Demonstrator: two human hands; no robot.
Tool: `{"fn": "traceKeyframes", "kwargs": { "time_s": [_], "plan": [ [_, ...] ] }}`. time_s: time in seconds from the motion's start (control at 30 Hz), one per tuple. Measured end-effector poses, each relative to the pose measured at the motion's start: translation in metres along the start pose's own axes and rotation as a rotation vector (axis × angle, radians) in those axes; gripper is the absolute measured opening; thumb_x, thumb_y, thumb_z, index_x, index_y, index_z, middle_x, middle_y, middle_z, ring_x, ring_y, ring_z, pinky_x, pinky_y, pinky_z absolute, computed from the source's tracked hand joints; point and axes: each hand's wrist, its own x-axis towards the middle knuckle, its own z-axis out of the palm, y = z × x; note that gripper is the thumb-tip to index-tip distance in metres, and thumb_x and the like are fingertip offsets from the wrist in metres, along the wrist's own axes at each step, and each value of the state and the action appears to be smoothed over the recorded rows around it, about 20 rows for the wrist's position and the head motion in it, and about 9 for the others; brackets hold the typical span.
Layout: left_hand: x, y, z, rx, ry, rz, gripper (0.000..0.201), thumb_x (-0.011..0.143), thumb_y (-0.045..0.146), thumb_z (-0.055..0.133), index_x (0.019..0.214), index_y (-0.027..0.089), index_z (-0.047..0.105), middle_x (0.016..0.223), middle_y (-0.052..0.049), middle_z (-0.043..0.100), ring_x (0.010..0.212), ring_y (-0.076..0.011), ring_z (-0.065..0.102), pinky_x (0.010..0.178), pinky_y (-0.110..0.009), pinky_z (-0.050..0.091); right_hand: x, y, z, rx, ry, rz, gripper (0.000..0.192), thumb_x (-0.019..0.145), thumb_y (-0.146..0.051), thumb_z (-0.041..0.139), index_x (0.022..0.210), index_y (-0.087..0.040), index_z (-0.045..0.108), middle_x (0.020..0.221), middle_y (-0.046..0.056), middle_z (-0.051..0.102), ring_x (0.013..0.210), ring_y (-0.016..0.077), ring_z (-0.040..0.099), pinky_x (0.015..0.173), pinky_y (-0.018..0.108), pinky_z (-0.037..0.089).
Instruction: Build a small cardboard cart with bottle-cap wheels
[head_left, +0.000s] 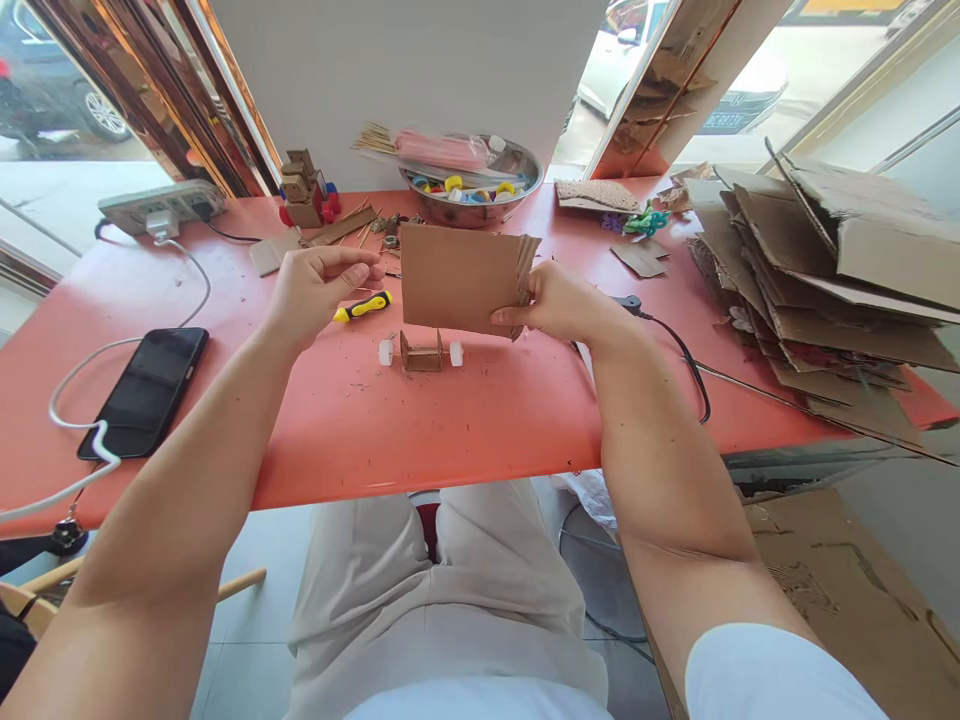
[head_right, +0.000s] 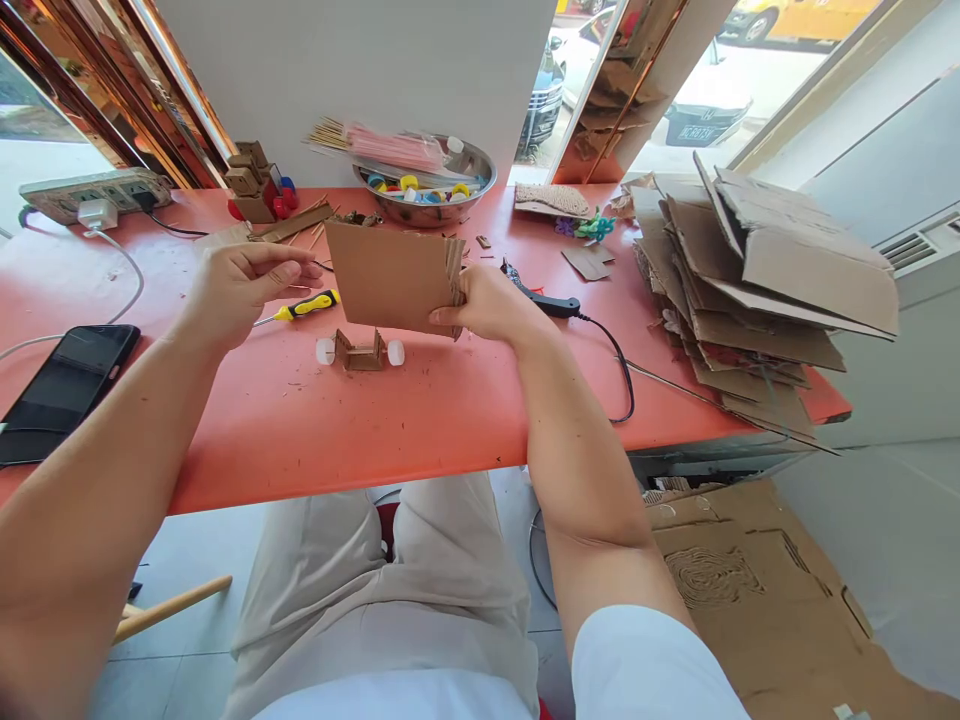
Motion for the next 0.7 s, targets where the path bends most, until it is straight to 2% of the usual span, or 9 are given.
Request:
{"fn": "traceKeyframes", "kwargs": {
  "time_s": [0.13,0.27,0.4,0.53,0.7],
  "plan": [
    [-0.002,0.0,0.004,0.036,-0.155,-0.037,0.03,0.079,0.043,0.082,0.101,0.023,0.086,0.103,-0.008,0.086,0.114,-0.0291,0.079,0.101,-0.042,0.064,-0.002,-0.012,0.0,-0.051,-0.071,0.037,0.025,0.073,-0.025,0.08,0.061,-0.02,0.059,0.066,-0.001,0.059,0.069,0.017,0.056,0.07,0.032,0.045],
    [-0.004,0.002,0.008,0.128,-0.295,0.004,0.018,0.082,0.041,0.081,0.092,0.026,0.087,0.094,-0.004,0.086,0.109,-0.0282,0.079,0.098,-0.041,0.065,-0.004,-0.012,-0.004,-0.125,-0.083,0.006,0.039,0.075,-0.029,0.081,0.056,-0.022,0.049,0.061,-0.003,0.049,0.065,0.0146,0.048,0.065,0.031,0.041],
    [-0.005,0.006,0.008,0.174,-0.309,0.043,0.011,0.082,0.035,0.081,0.083,0.026,0.087,0.087,-0.004,0.084,0.102,-0.028,0.08,0.099,-0.041,0.064,-0.005,-0.007,-0.004,-0.149,-0.095,-0.067,0.038,0.076,-0.034,0.082,0.057,-0.022,0.051,0.063,-0.002,0.051,0.066,0.0155,0.049,0.064,0.031,0.039],
    [-0.004,0.006,0.005,0.231,-0.332,0.082,0.015,0.08,0.039,0.082,0.085,0.026,0.088,0.086,-0.003,0.085,0.101,-0.0296,0.08,0.097,-0.041,0.065,-0.005,-0.006,-0.003,-0.171,-0.096,-0.11,0.036,0.077,-0.035,0.081,0.06,-0.022,0.053,0.063,-0.002,0.053,0.067,0.0154,0.049,0.064,0.031,0.039],
    [-0.004,0.006,0.004,0.287,-0.345,0.111,0.019,0.079,0.043,0.081,0.086,0.026,0.088,0.087,-0.002,0.085,0.101,-0.0299,0.08,0.096,-0.04,0.065,-0.007,-0.014,-0.005,-0.206,-0.112,-0.055,0.039,0.078,-0.032,0.081,0.056,-0.022,0.051,0.063,0.0,0.057,0.067,0.017,0.051,0.067,0.033,0.041]
  ]
}}
